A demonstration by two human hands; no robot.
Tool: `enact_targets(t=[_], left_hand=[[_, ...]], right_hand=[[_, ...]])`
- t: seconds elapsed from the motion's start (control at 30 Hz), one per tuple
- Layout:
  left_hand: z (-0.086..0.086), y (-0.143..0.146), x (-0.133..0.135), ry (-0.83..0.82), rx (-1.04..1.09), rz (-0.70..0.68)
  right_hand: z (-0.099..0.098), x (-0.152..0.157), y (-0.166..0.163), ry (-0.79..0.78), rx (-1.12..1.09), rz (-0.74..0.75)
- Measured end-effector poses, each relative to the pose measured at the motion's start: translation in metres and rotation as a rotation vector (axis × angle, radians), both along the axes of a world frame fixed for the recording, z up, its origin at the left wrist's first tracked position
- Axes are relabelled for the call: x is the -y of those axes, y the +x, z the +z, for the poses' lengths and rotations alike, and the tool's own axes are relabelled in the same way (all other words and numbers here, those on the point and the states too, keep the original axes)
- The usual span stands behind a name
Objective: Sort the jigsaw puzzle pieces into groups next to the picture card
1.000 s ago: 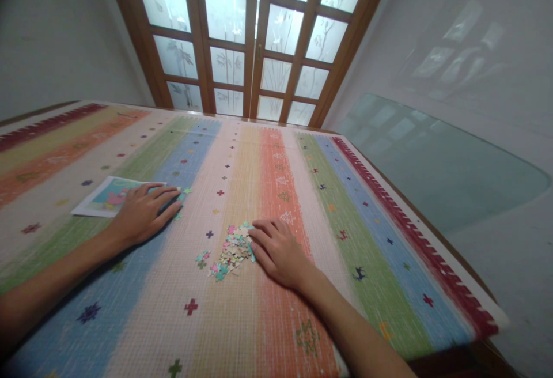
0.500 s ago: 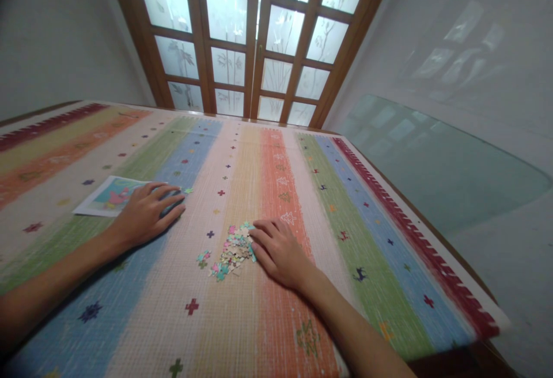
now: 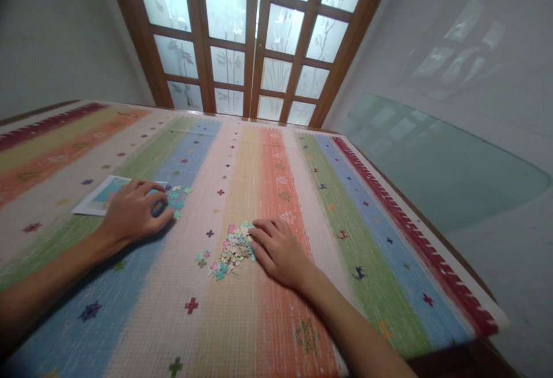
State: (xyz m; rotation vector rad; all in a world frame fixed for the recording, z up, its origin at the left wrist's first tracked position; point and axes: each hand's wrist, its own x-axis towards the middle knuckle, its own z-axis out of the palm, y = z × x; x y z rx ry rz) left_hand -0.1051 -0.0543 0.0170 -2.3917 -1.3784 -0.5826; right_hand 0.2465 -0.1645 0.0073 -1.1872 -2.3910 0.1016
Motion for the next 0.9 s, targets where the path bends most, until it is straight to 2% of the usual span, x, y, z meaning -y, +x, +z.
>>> enact_targets(t=[0.6, 0.9], left_hand=[[-0.0017, 0.0070, 0.0051, 0.036, 0.093, -0.292], [-0.0062, 0.0074, 0.0031, 0.020, 0.066, -0.279]], right_hand=[[0.0007, 0.0000, -0.0001, 0.003, 0.009, 0.002], [-0.0002, 0.0000, -0.0001, 0.001, 0.008, 0.000]])
